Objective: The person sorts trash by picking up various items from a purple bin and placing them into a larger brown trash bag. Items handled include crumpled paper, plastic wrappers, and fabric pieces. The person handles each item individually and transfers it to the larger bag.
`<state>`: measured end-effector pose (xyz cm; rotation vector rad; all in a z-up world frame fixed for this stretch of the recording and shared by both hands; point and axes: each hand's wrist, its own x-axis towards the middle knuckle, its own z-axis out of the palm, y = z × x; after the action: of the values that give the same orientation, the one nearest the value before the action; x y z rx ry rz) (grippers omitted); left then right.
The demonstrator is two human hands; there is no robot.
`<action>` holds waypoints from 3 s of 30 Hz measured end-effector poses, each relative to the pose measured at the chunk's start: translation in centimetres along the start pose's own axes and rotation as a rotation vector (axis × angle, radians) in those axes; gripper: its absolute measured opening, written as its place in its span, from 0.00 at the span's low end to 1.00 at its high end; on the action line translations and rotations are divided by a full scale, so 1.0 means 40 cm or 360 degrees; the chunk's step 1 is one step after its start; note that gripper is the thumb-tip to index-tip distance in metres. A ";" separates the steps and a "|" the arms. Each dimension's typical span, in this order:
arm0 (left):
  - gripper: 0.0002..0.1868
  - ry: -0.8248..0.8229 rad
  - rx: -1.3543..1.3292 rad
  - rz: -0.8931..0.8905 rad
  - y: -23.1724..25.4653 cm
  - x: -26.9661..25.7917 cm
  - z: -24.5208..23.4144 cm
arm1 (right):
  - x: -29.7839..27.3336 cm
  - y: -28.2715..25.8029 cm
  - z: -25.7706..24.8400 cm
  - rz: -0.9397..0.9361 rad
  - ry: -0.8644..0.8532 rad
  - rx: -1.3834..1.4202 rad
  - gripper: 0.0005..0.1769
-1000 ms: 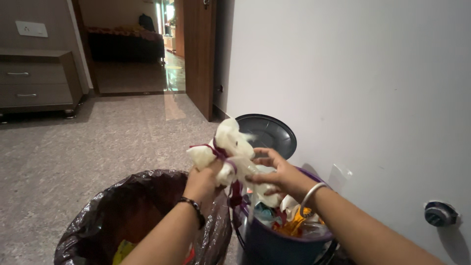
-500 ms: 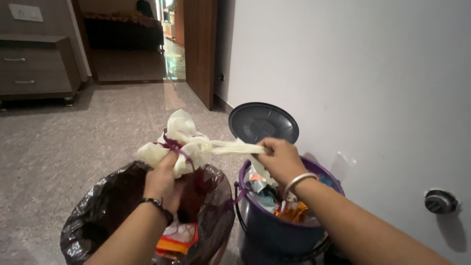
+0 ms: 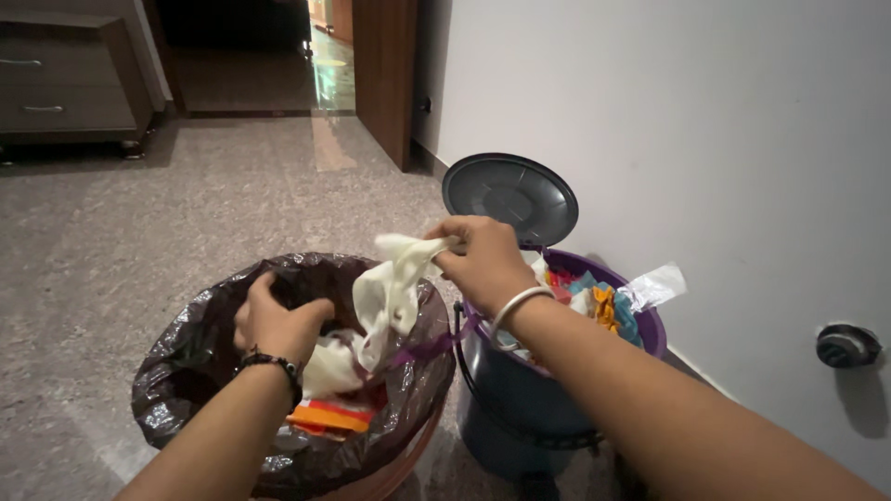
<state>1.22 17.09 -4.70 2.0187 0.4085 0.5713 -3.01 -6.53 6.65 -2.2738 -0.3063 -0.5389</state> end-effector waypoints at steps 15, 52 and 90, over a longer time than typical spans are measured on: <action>0.13 -0.1013 -0.0734 0.0302 0.206 -0.077 0.057 | -0.021 0.057 0.002 0.0009 -0.0142 -0.0083 0.18; 0.11 -0.0070 -0.1086 -0.0195 -0.015 0.096 -0.174 | 0.044 0.085 0.241 -0.0223 -0.0891 -0.0316 0.39; 0.41 -0.1990 0.1901 0.0770 -0.363 0.273 0.273 | 0.102 0.237 0.683 -0.0078 -0.1870 -0.0928 0.74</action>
<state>15.58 21.73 -19.60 3.0971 -0.7003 -0.9683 11.94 7.25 -14.30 -2.9153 -0.8438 0.8789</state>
